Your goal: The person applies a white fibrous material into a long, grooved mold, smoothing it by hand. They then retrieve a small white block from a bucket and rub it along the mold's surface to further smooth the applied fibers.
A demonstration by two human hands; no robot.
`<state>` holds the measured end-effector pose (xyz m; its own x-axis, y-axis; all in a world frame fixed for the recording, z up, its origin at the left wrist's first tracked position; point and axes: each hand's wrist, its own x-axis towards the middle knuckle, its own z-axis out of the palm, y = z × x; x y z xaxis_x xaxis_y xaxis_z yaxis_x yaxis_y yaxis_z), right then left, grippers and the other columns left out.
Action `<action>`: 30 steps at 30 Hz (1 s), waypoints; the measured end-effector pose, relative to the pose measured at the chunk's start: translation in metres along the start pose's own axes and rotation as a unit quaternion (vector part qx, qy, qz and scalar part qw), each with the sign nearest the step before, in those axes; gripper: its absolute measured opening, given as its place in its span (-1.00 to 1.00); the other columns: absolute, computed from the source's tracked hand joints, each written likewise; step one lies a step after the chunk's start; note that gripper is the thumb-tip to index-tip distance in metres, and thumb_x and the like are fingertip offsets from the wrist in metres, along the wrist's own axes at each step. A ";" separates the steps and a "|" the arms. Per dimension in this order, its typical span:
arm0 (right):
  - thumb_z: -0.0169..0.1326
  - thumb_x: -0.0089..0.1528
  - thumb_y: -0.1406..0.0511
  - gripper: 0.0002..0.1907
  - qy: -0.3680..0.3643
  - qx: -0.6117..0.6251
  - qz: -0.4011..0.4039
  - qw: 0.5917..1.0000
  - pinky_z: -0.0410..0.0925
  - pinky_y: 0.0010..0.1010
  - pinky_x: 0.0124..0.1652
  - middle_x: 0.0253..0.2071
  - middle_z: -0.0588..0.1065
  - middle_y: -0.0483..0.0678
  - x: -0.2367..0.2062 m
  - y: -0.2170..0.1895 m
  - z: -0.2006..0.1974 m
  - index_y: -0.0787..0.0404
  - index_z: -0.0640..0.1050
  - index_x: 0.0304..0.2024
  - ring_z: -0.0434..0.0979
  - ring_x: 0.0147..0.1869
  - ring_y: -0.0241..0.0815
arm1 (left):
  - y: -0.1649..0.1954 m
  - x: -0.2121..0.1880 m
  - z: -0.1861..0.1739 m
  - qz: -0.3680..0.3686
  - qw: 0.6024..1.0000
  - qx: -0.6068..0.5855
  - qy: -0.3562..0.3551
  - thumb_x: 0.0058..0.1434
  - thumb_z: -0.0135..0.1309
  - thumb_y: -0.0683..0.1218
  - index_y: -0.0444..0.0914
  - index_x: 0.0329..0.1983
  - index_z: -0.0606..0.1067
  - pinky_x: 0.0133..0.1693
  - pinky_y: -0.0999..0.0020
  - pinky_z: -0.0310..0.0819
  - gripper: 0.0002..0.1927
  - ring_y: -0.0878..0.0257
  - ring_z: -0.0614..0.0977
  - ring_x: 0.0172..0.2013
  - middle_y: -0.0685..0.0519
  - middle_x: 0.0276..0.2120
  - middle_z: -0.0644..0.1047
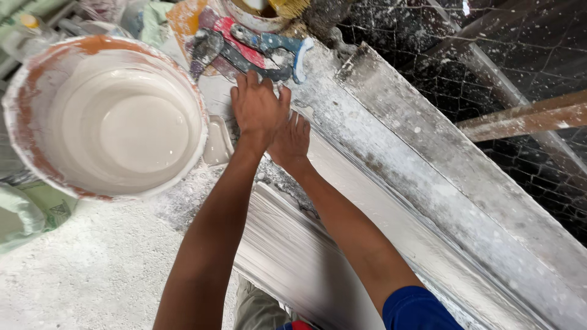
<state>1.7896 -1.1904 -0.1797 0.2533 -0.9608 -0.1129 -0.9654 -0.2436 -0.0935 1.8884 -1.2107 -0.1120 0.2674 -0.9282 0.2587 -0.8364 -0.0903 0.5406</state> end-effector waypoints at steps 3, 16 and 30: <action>0.07 0.18 -0.15 -0.02 0.068 0.009 -0.017 0.997 -0.02 0.24 0.28 0.29 0.25 0.36 0.001 -0.005 -0.014 0.27 0.08 0.42 0.16 0.45 0.39 | 0.007 -0.007 -0.015 0.020 0.999 -0.024 0.035 0.23 0.09 0.10 -0.37 -0.20 0.63 0.00 -0.06 0.34 -0.58 -0.13 0.46 0.03 -0.24 -0.04 0.51; -0.20 0.35 0.03 -0.24 0.050 0.004 -0.006 0.999 -0.04 0.15 0.37 0.43 0.17 0.34 -0.141 0.156 -0.003 0.44 0.17 0.42 0.10 0.49 0.29 | 0.104 -0.227 -0.033 -0.005 0.998 -0.053 0.040 0.20 0.10 0.06 -0.34 -0.31 0.57 -0.02 -0.03 0.42 -0.67 -0.11 0.56 -0.07 -0.21 -0.20 0.56; -0.24 0.37 0.01 -0.24 0.027 -0.031 0.015 0.999 -0.03 0.14 0.39 0.43 0.13 0.35 -0.480 0.526 0.009 0.42 0.14 0.43 0.10 0.50 0.29 | 0.336 -0.590 -0.004 -0.184 0.822 -0.539 0.024 0.45 -0.08 -0.02 -0.27 -0.05 0.42 -0.11 0.32 0.53 -0.78 0.30 0.60 -0.18 0.04 -0.18 0.56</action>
<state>1.1604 -0.8566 -0.1836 0.2222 -0.9730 -0.0620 -0.9749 -0.2207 -0.0302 1.4513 -0.6922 -0.0795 0.4476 -0.8920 -0.0632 0.2073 0.0348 0.9777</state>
